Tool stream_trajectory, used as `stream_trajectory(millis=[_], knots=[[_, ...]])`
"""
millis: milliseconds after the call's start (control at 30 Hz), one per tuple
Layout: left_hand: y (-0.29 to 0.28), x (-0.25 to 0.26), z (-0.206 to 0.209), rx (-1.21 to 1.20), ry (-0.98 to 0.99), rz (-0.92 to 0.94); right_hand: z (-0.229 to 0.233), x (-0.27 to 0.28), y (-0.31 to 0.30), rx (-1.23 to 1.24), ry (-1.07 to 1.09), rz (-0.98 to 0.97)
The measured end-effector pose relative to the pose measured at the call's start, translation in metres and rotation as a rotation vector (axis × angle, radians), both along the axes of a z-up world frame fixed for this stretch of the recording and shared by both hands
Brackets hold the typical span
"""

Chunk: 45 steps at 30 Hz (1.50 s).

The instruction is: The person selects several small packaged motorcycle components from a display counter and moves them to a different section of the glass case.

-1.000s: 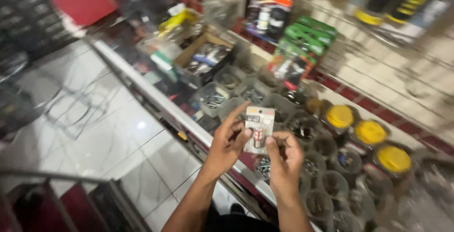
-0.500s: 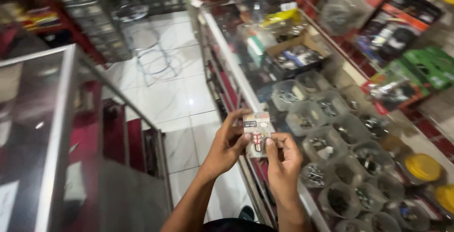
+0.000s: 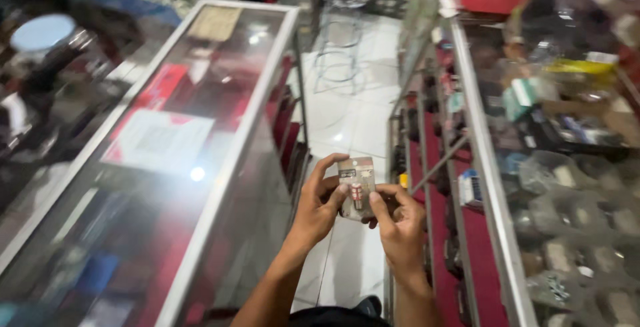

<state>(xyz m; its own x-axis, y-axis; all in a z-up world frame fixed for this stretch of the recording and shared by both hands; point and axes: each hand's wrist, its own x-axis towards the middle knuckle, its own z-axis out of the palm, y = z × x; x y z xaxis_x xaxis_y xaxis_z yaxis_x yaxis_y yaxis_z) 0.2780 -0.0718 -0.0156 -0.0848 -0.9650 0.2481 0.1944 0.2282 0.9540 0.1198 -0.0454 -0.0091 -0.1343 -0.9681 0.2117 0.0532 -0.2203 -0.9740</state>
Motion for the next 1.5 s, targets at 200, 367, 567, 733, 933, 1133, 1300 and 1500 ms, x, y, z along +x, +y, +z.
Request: stream_trajectory(millis=[200, 367, 567, 733, 933, 1133, 1300, 1500], knots=[[0.059, 0.074, -0.008, 0.039, 0.006, 0.208, -0.009, 0.074, 0.024, 0.032, 0.038, 0.186], [0.116, 0.132, -0.021, -0.016, 0.010, 0.432, -0.022, 0.137, 0.051, 0.070, 0.084, 0.423], [0.181, 0.182, -0.014, 0.125, 0.001, 0.727, -0.020, 0.204, 0.079, 0.052, 0.166, 0.712], [0.229, 0.209, -0.019, 0.173, -0.032, 0.950, -0.029, 0.248, 0.101, 0.087, 0.102, 0.922], [0.265, 0.234, -0.032, 0.211, -0.184, 1.198, -0.053, 0.292, 0.110, 0.186, 0.162, 1.088], [0.273, 0.254, -0.040, 0.309, -0.203, 1.384, -0.072, 0.337, 0.096, 0.253, 0.202, 1.249], [0.267, 0.276, -0.060, 0.338, -0.311, 1.523, -0.088, 0.382, 0.076, 0.276, 0.181, 1.363], [0.257, 0.289, -0.071, 0.443, -0.278, 1.483, -0.090, 0.413, 0.052, 0.287, 0.224, 1.479]])
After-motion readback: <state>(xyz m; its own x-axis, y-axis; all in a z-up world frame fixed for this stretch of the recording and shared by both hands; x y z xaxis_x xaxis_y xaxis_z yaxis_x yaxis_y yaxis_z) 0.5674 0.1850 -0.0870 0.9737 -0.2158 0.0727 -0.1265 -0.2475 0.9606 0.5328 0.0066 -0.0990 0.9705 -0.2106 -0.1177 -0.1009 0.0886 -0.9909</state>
